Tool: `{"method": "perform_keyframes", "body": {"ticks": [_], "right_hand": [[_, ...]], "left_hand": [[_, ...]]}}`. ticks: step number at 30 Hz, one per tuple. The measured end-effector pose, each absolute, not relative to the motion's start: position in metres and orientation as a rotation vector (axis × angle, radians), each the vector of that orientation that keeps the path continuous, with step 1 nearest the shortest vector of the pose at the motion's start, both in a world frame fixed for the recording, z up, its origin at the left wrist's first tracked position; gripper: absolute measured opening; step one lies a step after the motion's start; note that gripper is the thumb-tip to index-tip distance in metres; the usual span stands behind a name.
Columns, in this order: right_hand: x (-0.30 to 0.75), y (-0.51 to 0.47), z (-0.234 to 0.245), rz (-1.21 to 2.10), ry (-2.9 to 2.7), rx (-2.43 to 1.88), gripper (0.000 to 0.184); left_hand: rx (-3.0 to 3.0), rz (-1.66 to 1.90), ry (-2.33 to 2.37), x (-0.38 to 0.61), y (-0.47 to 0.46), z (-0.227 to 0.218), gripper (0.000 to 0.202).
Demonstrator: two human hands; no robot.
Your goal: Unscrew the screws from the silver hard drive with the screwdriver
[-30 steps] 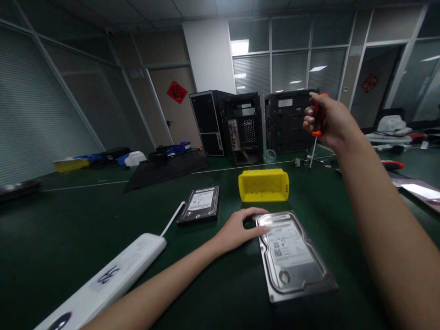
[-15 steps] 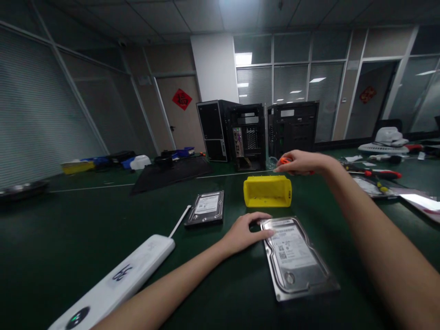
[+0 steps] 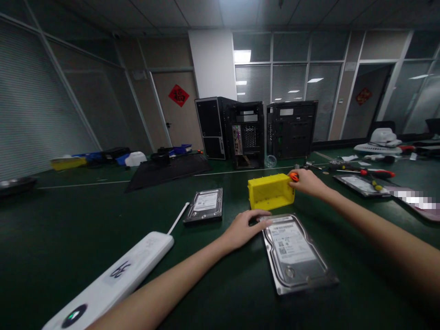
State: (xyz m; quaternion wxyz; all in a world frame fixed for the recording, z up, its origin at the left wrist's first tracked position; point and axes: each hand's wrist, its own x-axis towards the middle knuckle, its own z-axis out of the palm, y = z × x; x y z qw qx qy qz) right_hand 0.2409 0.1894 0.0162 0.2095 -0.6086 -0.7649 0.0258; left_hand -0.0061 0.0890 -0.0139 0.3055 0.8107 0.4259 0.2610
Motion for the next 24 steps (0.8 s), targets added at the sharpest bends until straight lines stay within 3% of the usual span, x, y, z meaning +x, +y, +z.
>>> {"method": "perform_keyframes", "body": {"ticks": [7,14,24], "right_hand": [[0.245,0.175,0.012,0.028,-2.14,-1.688,0.032],[0.249,0.148,0.005,-0.014,-2.141,-1.653,0.051],[0.269,0.077,-0.035,0.007,-2.252,-1.552,0.033]], "left_hand": [[2.097,0.82,1.165,-0.006,0.093,-0.02,0.039],[2.075,0.884,1.194,-0.007,0.094,-0.021,0.034],[2.086,0.942,1.246,-0.006,0.092,-0.016,0.028]]}}
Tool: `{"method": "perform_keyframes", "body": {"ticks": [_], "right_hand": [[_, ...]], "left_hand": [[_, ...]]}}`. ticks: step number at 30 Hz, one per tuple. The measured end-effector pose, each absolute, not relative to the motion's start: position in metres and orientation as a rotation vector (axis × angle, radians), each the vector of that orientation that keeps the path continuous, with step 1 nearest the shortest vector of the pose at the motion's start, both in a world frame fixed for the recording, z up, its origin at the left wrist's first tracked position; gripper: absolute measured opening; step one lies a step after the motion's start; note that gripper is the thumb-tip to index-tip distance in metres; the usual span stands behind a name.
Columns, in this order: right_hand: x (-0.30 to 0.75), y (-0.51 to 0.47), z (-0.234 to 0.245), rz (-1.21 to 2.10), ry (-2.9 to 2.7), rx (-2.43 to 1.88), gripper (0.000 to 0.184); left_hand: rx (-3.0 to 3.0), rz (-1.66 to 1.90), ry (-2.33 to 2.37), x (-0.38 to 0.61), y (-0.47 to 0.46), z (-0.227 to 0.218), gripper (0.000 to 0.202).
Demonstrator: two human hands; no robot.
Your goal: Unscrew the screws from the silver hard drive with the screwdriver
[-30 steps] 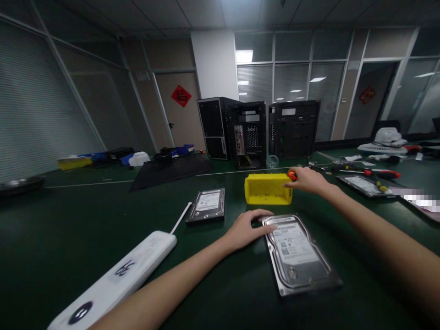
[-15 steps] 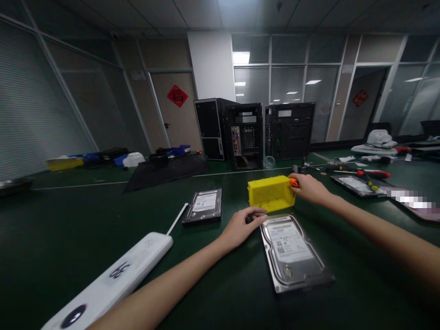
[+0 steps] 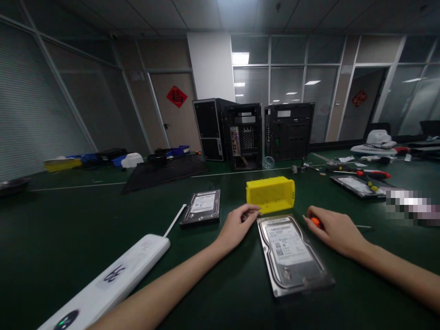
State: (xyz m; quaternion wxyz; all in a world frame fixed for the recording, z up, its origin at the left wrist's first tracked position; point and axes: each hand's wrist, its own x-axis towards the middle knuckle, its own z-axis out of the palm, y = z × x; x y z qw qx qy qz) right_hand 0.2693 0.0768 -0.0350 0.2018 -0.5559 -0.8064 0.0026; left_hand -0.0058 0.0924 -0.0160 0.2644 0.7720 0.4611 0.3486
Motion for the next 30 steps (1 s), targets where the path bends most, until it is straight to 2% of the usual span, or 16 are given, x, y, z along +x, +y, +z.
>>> {"method": "perform_keyframes", "body": {"ticks": [5,9,11,13,15,18,30], "right_hand": [[0.27,0.08,-0.037,0.013,-2.404,-1.463,0.028],[0.268,0.082,-0.036,-0.054,-2.406,-1.474,0.03],[0.267,0.082,-0.036,-0.06,-2.406,-1.478,0.03],[0.267,0.082,-0.035,-0.054,-2.414,-1.473,0.031],[0.268,0.08,-0.034,-0.046,-2.42,-1.457,0.03],[0.27,0.078,-0.033,-0.042,-2.426,-1.424,0.027],[0.268,0.079,-0.03,-0.022,-2.422,-1.434,0.027]], "left_hand": [[2.269,0.983,1.389,-0.007,0.084,-0.009,0.027],[2.706,0.9,1.426,-0.005,0.085,0.013,0.026],[2.946,0.746,1.348,0.002,0.091,0.027,0.026],[3.119,0.425,1.179,0.016,0.101,0.038,0.027],[3.132,0.23,1.148,0.033,0.115,0.041,0.027],[3.1,0.174,1.182,0.059,0.136,0.036,0.02],[2.888,0.282,1.471,0.074,0.168,-0.001,0.02]]}}
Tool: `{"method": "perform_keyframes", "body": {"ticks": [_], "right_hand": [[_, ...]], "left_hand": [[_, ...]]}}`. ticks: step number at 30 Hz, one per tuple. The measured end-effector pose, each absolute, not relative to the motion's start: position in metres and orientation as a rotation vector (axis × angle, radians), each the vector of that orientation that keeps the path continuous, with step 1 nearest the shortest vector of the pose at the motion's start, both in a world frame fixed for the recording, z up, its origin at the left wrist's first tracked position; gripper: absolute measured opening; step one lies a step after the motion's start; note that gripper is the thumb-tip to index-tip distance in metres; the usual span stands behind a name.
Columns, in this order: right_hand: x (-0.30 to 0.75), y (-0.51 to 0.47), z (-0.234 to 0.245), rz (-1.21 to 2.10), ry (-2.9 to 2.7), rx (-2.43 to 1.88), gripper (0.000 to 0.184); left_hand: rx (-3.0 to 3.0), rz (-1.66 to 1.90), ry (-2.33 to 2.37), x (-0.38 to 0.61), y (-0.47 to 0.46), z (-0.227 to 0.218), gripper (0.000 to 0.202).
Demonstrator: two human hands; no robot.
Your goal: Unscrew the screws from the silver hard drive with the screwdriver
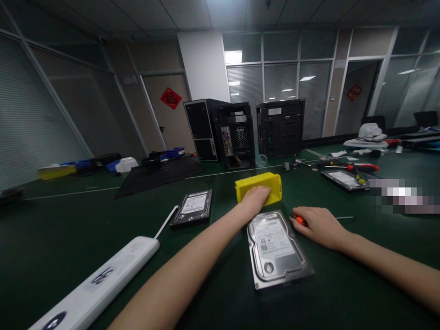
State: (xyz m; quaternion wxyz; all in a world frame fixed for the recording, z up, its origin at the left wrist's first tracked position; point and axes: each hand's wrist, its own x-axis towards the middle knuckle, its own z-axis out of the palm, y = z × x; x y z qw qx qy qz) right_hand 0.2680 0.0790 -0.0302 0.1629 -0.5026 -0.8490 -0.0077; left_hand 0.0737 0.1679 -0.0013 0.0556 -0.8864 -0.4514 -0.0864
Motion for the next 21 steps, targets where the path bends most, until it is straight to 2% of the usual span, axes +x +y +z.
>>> {"method": "perform_keyframes", "body": {"ticks": [21], "right_hand": [[0.267,0.08,-0.029,0.004,-2.409,-1.441,0.029]], "left_hand": [[-2.702,-0.346,-1.354,0.051,0.166,0.0,0.02]]}}
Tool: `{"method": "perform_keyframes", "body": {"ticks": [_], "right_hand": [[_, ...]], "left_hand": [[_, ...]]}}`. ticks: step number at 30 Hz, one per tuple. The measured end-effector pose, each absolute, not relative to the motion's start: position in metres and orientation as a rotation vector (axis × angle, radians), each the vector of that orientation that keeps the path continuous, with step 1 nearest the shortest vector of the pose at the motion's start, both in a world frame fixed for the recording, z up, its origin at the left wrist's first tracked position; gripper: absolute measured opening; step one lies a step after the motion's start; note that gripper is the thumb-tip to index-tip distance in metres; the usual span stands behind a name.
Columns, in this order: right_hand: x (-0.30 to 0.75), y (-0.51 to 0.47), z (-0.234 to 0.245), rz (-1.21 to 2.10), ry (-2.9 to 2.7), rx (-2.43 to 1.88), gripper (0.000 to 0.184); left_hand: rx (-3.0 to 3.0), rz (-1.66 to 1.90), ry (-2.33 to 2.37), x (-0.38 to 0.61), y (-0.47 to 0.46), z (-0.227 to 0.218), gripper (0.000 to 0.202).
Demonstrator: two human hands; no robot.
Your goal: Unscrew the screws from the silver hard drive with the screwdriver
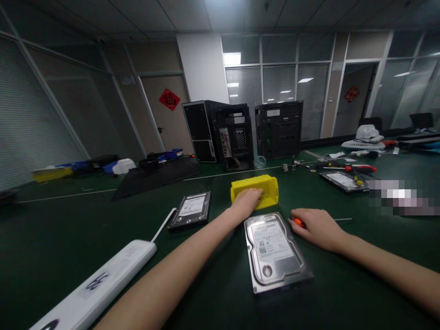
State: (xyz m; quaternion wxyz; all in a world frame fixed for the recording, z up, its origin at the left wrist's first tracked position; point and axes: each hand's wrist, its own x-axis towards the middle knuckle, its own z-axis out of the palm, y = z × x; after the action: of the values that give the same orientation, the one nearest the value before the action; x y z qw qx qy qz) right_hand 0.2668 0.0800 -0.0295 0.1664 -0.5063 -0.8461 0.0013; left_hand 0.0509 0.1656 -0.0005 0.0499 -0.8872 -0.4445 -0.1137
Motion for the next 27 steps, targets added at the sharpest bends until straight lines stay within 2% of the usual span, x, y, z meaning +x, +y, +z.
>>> {"method": "perform_keyframes", "body": {"ticks": [18,27], "right_hand": [[0.266,0.079,-0.025,0.014,-2.41,-1.457,0.031],[0.267,0.079,-0.027,0.03,-2.405,-1.454,0.03]], "left_hand": [[-2.673,-0.254,-1.211,0.05,0.168,0.006,0.017],[-2.715,-0.28,-1.074,0.041,0.15,0.013,0.024]]}}
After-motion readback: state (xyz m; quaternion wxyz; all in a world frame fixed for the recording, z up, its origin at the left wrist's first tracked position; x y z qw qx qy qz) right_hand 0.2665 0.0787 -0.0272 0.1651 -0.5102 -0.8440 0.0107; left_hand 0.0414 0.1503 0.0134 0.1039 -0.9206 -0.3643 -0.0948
